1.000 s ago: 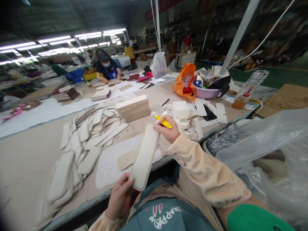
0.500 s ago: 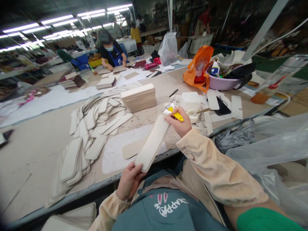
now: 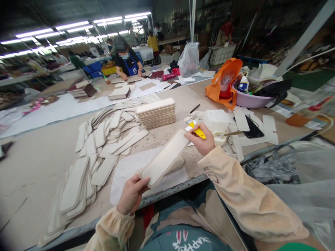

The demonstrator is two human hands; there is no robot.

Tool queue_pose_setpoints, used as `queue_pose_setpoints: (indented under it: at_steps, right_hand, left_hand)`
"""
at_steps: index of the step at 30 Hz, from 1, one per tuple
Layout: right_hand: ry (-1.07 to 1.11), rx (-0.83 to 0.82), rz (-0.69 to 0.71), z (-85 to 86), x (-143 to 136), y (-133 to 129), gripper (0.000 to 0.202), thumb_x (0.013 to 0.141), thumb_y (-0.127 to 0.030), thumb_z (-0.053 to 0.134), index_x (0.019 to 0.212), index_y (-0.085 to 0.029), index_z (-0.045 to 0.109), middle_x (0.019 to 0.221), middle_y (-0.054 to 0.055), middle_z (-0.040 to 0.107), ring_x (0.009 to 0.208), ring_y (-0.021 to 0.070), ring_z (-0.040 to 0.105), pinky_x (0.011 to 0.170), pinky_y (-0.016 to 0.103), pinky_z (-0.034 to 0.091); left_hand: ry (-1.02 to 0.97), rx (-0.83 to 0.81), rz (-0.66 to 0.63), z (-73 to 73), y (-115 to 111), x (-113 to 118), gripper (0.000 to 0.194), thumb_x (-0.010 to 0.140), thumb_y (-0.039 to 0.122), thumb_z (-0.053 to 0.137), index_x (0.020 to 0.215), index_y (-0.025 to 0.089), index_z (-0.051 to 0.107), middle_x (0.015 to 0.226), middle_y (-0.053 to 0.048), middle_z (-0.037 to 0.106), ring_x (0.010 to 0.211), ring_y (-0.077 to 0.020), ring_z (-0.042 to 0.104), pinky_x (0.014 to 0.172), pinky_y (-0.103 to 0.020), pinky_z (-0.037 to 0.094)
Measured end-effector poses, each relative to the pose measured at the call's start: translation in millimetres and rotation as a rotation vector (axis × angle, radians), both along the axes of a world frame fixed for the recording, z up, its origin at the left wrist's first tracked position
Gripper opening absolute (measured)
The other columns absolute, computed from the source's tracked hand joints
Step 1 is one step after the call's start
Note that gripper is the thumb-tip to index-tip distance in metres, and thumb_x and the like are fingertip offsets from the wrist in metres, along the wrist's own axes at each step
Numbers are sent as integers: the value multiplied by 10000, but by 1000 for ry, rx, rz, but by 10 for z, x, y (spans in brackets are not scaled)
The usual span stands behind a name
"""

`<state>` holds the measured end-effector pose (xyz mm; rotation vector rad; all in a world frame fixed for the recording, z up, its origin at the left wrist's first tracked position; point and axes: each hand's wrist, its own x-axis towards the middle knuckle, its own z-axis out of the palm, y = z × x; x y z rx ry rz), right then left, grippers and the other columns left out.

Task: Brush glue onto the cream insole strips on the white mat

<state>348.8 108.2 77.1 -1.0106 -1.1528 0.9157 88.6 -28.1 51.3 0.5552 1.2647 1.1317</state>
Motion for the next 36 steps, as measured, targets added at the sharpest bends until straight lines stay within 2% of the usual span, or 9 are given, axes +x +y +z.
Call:
queue_pose_setpoints:
  at_steps: [5, 9, 12, 16, 20, 23, 28, 32, 36]
  right_hand:
    - [41, 22, 8, 109, -55, 226, 399, 599, -273, 799, 775, -222, 444, 695, -55, 564, 605, 111, 526, 577, 233, 434]
    - [57, 29, 21, 230, -118, 529, 381, 620, -294, 786, 762, -218, 440, 685, -49, 559, 589, 110, 509, 534, 223, 419]
    - [23, 73, -21, 372, -206, 860, 380, 619, -323, 776, 758, -220, 438, 654, -54, 547, 547, 103, 482, 499, 216, 410]
    - [-112, 139, -137, 504, -336, 1415, 372, 610, -374, 745, 764, -225, 440, 628, -65, 526, 498, 102, 466, 478, 228, 413]
    - [-292, 113, -279, 476, -423, 1942, 320, 604, -369, 700, 761, -223, 463, 628, -51, 556, 529, 127, 509, 543, 259, 430]
    - [-421, 71, -337, 399, -453, 2230, 267, 601, -329, 670, 745, -227, 470, 620, -42, 575, 577, 153, 538, 616, 286, 431]
    - [-497, 8, -393, 241, -465, 2492, 266, 591, -302, 676, 720, -240, 452, 620, -29, 585, 606, 179, 550, 661, 309, 417]
    - [-545, -8, -358, 140, -446, 2523, 266, 623, -314, 688, 735, -246, 456, 624, -15, 573, 623, 198, 542, 660, 326, 402]
    - [-605, 24, -352, 142, -422, 2446, 278, 670, -389, 694, 760, -247, 473, 647, 0, 558, 631, 216, 536, 658, 350, 389]
  left_hand:
    - [87, 51, 16, 178, 348, -151, 284, 545, 295, 812, 573, 134, 580, 568, 18, 589, 538, -79, 535, 522, -186, 441]
    - [150, 122, -2, 373, 822, -346, 299, 543, 325, 807, 564, 136, 576, 560, 12, 579, 522, -75, 512, 503, -181, 424]
    - [266, 232, 37, 571, 1364, -511, 324, 516, 375, 796, 584, 139, 586, 570, 18, 558, 518, -71, 494, 493, -183, 420]
    - [499, 337, 85, 786, 2226, -691, 355, 513, 429, 749, 676, 140, 623, 598, 17, 566, 508, -71, 481, 476, -192, 408]
    - [665, 358, 102, 820, 2972, -791, 307, 544, 372, 718, 736, 142, 652, 589, 23, 578, 495, -72, 479, 489, -203, 412]
    - [812, 336, 108, 771, 3337, -818, 297, 569, 336, 700, 795, 147, 663, 573, 26, 592, 480, -90, 499, 507, -230, 428]
    - [1056, 275, 77, 693, 3590, -796, 298, 606, 341, 684, 845, 163, 679, 585, 2, 629, 562, -150, 585, 587, -271, 454]
    - [1218, 254, 41, 672, 3598, -751, 308, 616, 347, 683, 871, 174, 677, 729, -41, 684, 730, -203, 631, 686, -301, 454]
    - [1334, 269, 29, 689, 3558, -731, 331, 628, 349, 688, 904, 167, 670, 805, -62, 689, 827, -229, 630, 762, -316, 441]
